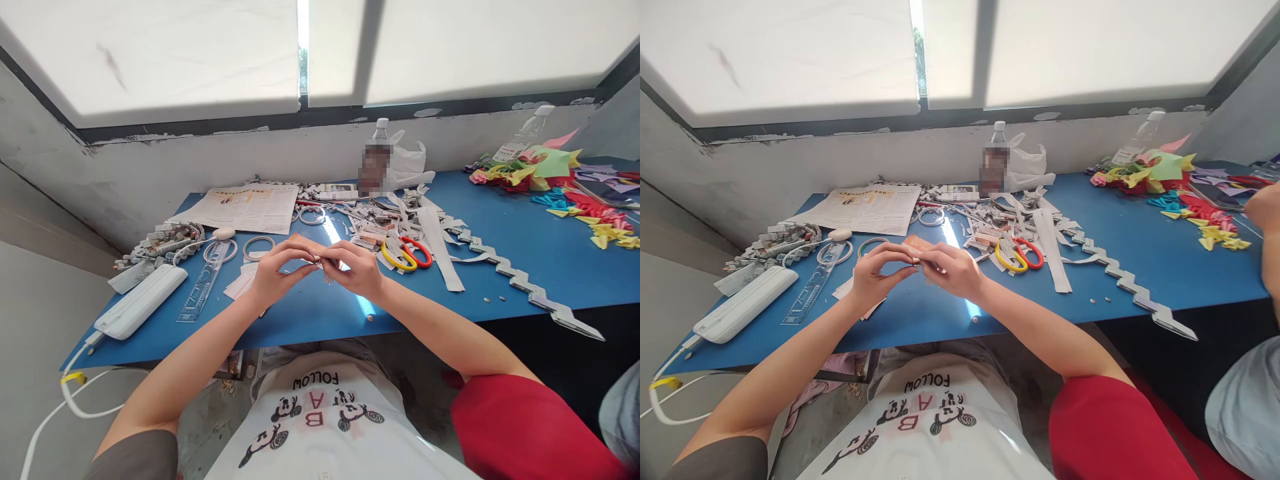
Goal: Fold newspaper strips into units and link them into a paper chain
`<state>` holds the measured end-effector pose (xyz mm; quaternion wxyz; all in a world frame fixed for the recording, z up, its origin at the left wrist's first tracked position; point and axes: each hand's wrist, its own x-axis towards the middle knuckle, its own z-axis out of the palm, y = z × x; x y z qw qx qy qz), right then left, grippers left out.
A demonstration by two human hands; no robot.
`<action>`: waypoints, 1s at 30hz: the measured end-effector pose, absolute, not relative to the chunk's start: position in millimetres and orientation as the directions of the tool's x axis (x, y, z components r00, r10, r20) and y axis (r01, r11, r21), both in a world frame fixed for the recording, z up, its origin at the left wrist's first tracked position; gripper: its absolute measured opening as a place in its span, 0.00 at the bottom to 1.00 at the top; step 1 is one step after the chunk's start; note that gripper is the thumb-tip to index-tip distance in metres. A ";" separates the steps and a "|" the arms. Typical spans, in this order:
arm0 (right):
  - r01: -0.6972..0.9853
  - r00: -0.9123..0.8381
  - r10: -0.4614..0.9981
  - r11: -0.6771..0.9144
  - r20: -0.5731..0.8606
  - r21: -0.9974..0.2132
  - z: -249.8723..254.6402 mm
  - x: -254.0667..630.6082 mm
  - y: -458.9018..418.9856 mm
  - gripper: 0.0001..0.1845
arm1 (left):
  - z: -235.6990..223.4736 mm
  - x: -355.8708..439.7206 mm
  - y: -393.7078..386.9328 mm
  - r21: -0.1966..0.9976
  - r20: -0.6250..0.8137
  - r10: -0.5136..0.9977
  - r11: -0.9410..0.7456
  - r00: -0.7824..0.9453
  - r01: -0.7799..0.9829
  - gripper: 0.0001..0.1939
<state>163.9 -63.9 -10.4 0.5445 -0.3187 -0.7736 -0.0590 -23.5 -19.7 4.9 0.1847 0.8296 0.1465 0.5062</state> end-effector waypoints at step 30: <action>0.121 -0.158 0.909 0.405 0.385 -0.906 -12.0 158.8 -60.9 0.13 | 2.2 -22.3 3.0 0.930 -0.226 0.673 0.365 0.704 -0.050 0.13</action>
